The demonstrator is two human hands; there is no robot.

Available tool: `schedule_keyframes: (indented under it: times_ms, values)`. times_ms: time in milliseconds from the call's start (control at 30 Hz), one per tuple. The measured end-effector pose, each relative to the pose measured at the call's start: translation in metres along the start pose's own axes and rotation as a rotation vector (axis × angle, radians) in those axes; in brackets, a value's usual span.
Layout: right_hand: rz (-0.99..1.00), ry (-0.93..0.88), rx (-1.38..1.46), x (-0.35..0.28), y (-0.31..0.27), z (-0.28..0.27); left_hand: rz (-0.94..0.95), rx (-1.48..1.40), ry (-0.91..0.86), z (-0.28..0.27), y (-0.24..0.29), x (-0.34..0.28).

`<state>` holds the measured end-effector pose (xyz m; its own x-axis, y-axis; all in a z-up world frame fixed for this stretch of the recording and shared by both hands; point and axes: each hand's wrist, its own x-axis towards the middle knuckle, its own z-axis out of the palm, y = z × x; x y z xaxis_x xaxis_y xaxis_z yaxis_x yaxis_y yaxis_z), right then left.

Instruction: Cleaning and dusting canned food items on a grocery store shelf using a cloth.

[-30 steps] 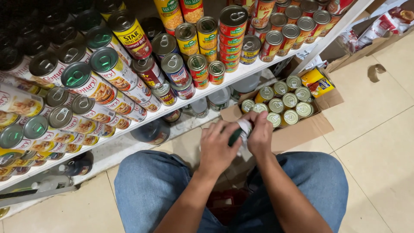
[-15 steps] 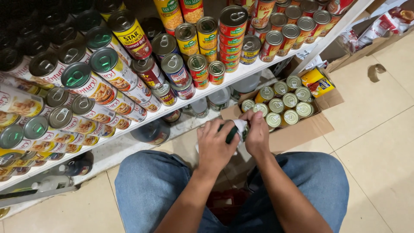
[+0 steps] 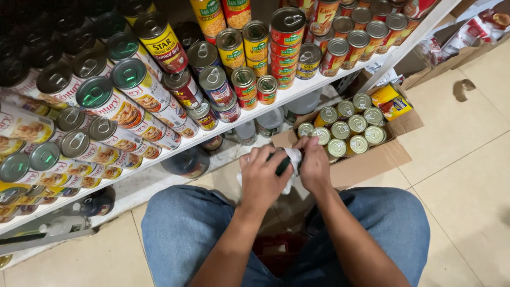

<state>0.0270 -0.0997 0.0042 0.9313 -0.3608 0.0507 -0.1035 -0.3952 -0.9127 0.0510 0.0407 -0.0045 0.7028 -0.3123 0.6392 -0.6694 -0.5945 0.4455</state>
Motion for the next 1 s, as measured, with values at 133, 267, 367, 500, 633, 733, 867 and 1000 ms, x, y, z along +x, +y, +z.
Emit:
schedule_keyframes:
  times_ms: [133,267,367,500,633,733,867,1000]
  values:
    - [0.037,0.031,-0.040,0.002,0.001,-0.005,-0.006,0.004,-0.033,-0.002,-0.003,-0.002]
    - [0.076,-0.014,-0.029,0.003,0.002,-0.004,0.026,-0.182,-0.167,-0.018,0.008,0.008]
    - [0.113,-0.096,-0.013,0.003,-0.004,-0.005,0.042,-0.214,-0.181,-0.018,0.001,0.007]
    - [0.151,-0.159,-0.037,0.000,-0.015,-0.004,0.023,-0.122,-0.094,-0.011,0.000,0.004]
    - [0.217,-0.149,-0.044,-0.006,-0.043,-0.006,-0.133,0.003,-0.006,0.008,-0.009,-0.007]
    - [0.466,0.072,0.641,0.018,0.041,0.010,-0.475,-0.443,0.047,0.016,-0.016,-0.008]
    - [0.666,0.129,1.102,0.019,0.008,-0.004,-0.855,-0.868,0.070,0.021,-0.004,-0.015]
    - [0.499,0.003,1.131,0.019,0.008,-0.001,-0.983,-0.897,0.102,0.015,0.010,-0.005]
